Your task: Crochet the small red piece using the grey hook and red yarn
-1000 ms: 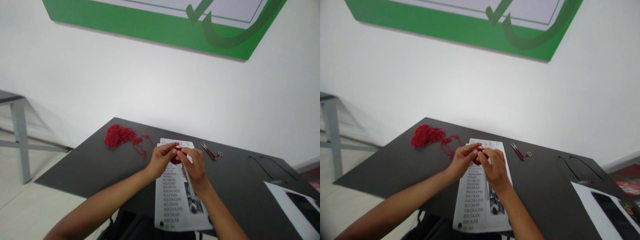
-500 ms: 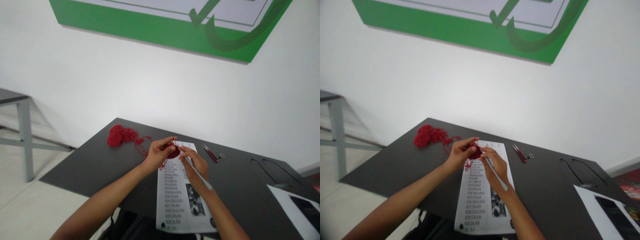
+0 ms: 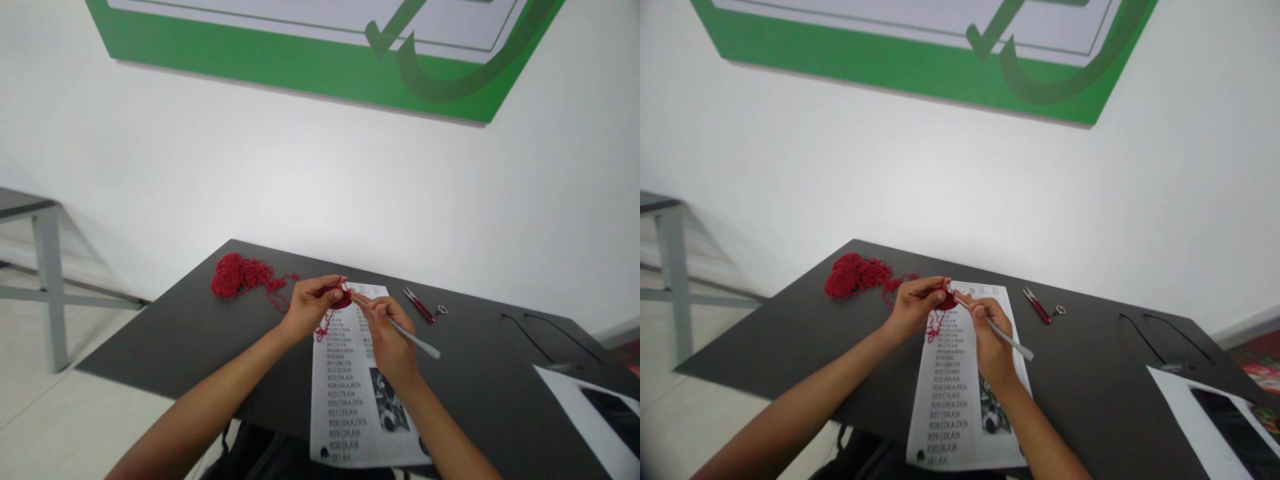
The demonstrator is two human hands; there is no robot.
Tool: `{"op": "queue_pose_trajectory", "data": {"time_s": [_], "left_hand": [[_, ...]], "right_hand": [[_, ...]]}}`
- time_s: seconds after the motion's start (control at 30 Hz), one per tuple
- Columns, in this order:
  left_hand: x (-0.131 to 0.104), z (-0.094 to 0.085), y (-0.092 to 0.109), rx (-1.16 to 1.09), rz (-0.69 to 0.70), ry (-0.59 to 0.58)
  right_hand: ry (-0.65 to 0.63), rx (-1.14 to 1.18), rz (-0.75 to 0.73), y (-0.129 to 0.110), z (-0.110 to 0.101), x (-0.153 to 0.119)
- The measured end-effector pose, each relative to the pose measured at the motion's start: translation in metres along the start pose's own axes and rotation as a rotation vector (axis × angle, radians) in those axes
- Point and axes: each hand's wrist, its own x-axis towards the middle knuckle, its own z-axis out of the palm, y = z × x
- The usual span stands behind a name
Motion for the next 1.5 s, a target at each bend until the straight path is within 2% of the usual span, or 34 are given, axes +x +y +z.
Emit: {"op": "queue_pose_trajectory", "data": {"time_s": [0.1, 0.23, 0.37, 0.5, 0.63, 0.73, 0.8, 0.87, 0.93, 1.03, 1.13, 1.27, 1.4, 1.5], "left_hand": [[0.000, 0.002, -0.001, -0.092, -0.022, -0.013], [-0.006, 0.010, -0.004, -0.116, -0.023, -0.053], [-0.015, 0.014, -0.004, 0.064, 0.019, -0.076], [-0.022, 0.014, -0.004, 0.300, 0.211, -0.098], [-0.024, 0.011, -0.008, 0.436, 0.460, -0.172], [-0.026, 0.012, -0.010, 0.437, 0.523, -0.207], [-0.030, 0.017, -0.010, 0.368, 0.433, -0.170], [-0.035, 0.024, -0.008, 0.209, 0.218, -0.099], [-0.037, 0.030, -0.005, -0.029, -0.028, -0.081], [-0.033, 0.034, -0.002, -0.259, -0.233, -0.028], [-0.026, 0.031, 0.000, -0.421, -0.311, -0.022], [-0.021, 0.024, 0.002, -0.483, -0.313, -0.109], [-0.021, 0.019, 0.004, -0.502, -0.326, -0.190], [-0.020, 0.018, 0.006, -0.545, -0.345, -0.221]], "right_hand": [[-0.015, 0.126, 0.021, 0.001, -0.001, 0.009], [-0.019, 0.155, 0.068, 0.010, -0.006, 0.016], [0.107, 0.168, 0.025, 0.019, -0.008, 0.016], [0.194, 0.114, -0.015, 0.023, -0.007, 0.012], [0.242, -0.146, -0.124, 0.019, -0.007, 0.008], [0.230, -0.498, -0.284, 0.010, -0.007, 0.002], [0.229, -0.690, -0.380, 0.005, -0.007, -0.001], [0.217, -0.817, -0.488, 0.003, -0.007, -0.003], [0.176, -0.868, -0.607, 0.003, -0.007, -0.004], [0.126, -0.863, -0.688, 0.004, -0.006, -0.005], [0.105, -0.808, -0.577, 0.003, -0.004, -0.005], [0.050, -0.647, -0.438, -0.003, -0.006, 0.001], [-0.086, -0.545, -0.410, -0.010, -0.013, 0.007], [-0.122, -0.541, -0.414, -0.014, -0.016, 0.008]]}}
